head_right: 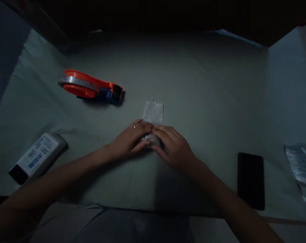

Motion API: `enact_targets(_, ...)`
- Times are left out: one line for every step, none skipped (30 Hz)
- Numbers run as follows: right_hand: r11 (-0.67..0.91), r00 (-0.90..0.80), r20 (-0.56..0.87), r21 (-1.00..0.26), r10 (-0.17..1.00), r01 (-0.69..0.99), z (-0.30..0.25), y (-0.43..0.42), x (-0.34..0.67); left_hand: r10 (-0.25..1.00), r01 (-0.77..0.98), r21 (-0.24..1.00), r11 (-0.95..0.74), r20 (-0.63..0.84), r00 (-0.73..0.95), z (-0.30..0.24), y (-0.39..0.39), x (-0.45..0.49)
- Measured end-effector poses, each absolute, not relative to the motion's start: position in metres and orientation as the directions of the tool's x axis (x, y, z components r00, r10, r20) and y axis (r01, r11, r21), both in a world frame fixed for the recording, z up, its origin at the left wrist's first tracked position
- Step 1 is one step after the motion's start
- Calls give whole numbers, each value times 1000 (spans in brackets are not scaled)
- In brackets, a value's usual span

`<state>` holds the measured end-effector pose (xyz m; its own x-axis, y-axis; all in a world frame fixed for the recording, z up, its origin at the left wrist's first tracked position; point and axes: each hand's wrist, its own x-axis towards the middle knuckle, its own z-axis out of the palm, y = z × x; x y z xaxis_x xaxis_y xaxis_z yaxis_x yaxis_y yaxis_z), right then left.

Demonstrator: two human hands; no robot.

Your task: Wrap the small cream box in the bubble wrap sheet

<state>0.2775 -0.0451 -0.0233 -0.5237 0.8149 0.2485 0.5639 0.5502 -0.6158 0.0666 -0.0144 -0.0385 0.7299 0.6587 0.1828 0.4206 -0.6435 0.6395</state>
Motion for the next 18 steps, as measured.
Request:
enact_targets(545, -518, 241, -601, 821, 584, -27, -46, 277, 687, 439, 653, -617, 175, 706, -38, -10, 69)
enact_targets(540, -510, 236, -587, 827, 603, -30, -46, 276, 714, 462, 659, -593, 165, 681, -38, -6, 71)
enact_targets(530, -502, 227, -575, 835, 623, -33, -45, 275, 737, 485, 661, -572, 155, 657, -38, -2, 73)
enact_targets(522, -493, 219, -563, 842, 641, -36, -43, 274, 757, 506, 663, -552, 144, 637, -38, 2, 75)
enact_targets(512, -484, 212, -554, 849, 656, -38, -41, 273, 769, 519, 666, -536, 131, 626, -39, 5, 76)
enact_targets(503, -478, 203, -552, 855, 665, -39, -38, 272, 772, 522, 671, -526, 119, 625, -39, 8, 77)
enact_targets(491, -473, 190, -556, 860, 671, -40, -35, 271, 771, 516, 679, -522, 118, 626, -39, 10, 77)
enact_targets(479, -470, 174, -566, 865, 671, -39, -32, 271, 773, 505, 689, -519, 127, 622, -40, 12, 77)
enact_targets(464, -470, 153, -581, 869, 669, -38, -28, 270, 777, 488, 701, -519, 150, 611, -40, 13, 76)
enact_targets(446, -469, 129, -601, 873, 664, -36, -24, 270, 780, 466, 712, -526, 186, 597, -40, 14, 74)
enact_targets(423, -467, 102, -623, 878, 658, -33, -21, 270, 779, 438, 718, -541, 232, 582, -40, 14, 72)
enact_targets(397, -462, 79, -649, 883, 649, -31, -17, 270, 774, 412, 719, -560, 277, 570, -40, 14, 70)
enact_targets(373, -456, 62, -676, 888, 635, -28, -15, 270, 760, 388, 713, -584, 312, 570, -39, 12, 68)
enact_targets(349, -453, 45, -705, 890, 617, -25, -13, 271, 739, 367, 703, -609, 335, 584, -39, 10, 66)
enact_targets(323, -456, 20, -734, 890, 598, -23, -12, 272, 718, 351, 694, -629, 344, 605, -39, 8, 64)
enact_targets(295, -464, -11, -759, 886, 581, -22, -12, 273, 703, 343, 691, -637, 338, 626, -39, 5, 63)
enact_targets(267, -476, -47, -778, 878, 569, -20, -14, 274, 695, 340, 692, -637, 324, 642, -39, 2, 62)
enact_targets(236, -481, -84, -789, 873, 567, -20, -16, 275, 691, 339, 695, -634, 313, 652, -40, -1, 61)
